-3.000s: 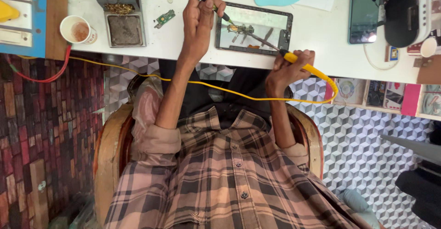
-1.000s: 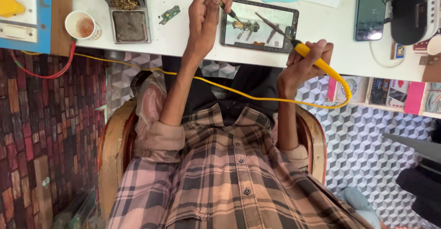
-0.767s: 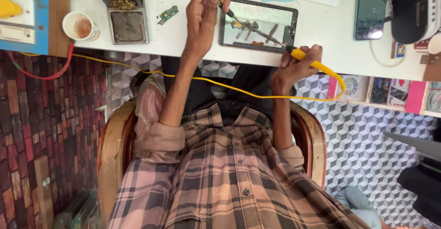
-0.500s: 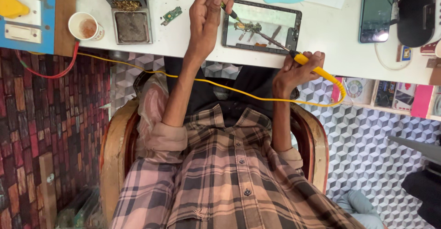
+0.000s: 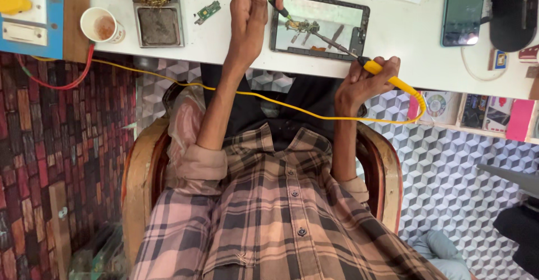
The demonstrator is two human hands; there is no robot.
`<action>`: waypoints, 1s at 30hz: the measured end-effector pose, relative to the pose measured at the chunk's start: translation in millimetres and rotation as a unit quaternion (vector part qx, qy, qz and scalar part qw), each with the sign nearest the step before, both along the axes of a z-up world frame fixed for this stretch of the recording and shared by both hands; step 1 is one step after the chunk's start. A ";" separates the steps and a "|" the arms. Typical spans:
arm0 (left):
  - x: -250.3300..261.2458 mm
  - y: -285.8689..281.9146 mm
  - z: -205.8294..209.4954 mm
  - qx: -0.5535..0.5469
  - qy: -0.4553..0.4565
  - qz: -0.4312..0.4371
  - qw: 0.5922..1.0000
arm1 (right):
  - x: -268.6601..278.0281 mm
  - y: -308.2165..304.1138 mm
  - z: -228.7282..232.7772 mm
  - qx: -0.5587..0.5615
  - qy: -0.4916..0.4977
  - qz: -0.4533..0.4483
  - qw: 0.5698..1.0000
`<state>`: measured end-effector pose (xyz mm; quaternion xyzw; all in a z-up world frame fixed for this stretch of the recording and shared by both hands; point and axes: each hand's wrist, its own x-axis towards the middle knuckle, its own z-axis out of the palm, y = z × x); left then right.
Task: The person uses a soldering iron and tweezers to work on a small electronic component held in a clamp. They repeatedly apply heat and solder to the component while seated at a cluttered workbench.
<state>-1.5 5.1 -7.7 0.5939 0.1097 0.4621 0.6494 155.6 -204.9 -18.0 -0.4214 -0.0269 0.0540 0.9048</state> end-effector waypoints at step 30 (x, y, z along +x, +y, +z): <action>-2.1 2.0 7.8 0.003 -0.005 0.012 1.000 | -14.9 12.1 15.3 -0.074 -0.014 -0.034 0.997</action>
